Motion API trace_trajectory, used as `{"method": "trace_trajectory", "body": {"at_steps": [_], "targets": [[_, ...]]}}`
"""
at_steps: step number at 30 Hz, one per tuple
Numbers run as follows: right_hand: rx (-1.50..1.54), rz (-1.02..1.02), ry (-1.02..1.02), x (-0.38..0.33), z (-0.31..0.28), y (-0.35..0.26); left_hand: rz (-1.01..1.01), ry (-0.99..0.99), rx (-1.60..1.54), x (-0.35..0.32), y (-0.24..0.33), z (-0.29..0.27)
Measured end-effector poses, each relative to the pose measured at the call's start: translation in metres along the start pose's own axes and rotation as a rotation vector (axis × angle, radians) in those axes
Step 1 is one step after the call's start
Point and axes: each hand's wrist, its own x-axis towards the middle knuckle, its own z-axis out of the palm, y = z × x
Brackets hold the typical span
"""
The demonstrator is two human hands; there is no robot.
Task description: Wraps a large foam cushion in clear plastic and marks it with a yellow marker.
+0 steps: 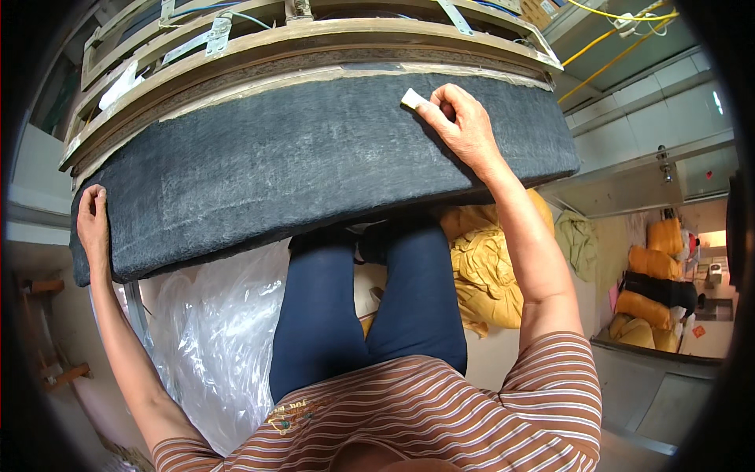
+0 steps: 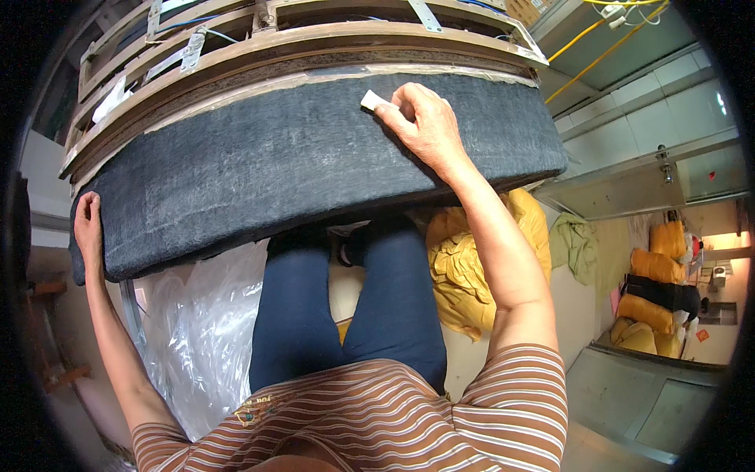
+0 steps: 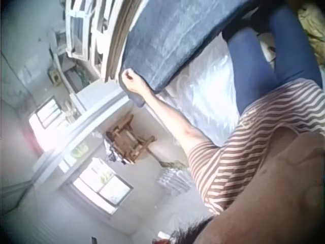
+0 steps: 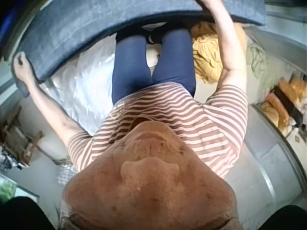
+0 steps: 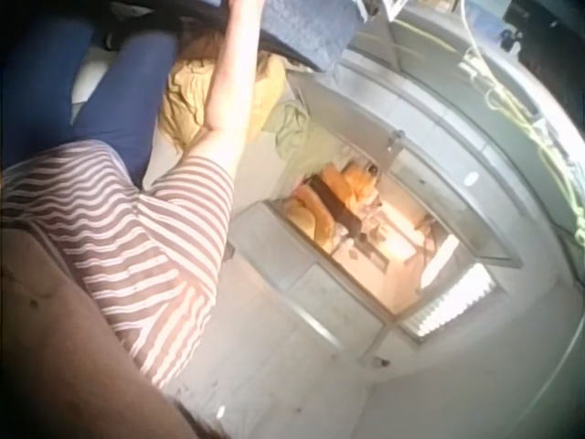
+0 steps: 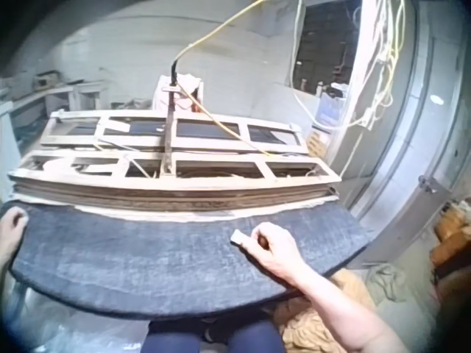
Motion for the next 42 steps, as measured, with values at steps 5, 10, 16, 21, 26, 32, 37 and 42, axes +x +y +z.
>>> {"method": "trace_trajectory", "body": {"at_steps": [5, 10, 16, 21, 26, 32, 37, 42], "targets": [[-0.052, -0.062, -0.071, -0.005, -0.002, -0.011, 0.013, -0.024, -0.039, 0.003, -0.015, -0.003], [-0.062, -0.113, -0.051, 0.001, 0.001, -0.005, 0.001, -0.003, 0.061, -0.004, 0.007, -0.003], [-0.168, -0.052, 0.179, 0.046, 0.014, -0.008, 0.034, -0.004, 0.007, 0.002, 0.007, -0.003], [-0.314, -0.317, 0.358, 0.081, 0.029, 0.016, 0.049, -0.042, 0.002, 0.003, -0.005, -0.001], [-0.315, -0.161, 0.339, 0.088, -0.003, 0.059, 0.04, -0.053, 0.006, 0.003, -0.021, -0.006], [-0.513, 0.155, 0.481, 0.071, -0.082, 0.161, 0.004, -0.04, -0.107, 0.012, -0.049, -0.012], [-0.625, 0.234, 0.432, 0.079, -0.126, 0.213, 0.005, -0.087, -0.095, 0.014, -0.048, -0.003], [-0.634, 0.431, 0.391, 0.094, -0.102, 0.21, 0.074, -0.061, 0.094, 0.006, -0.056, -0.023]]}}
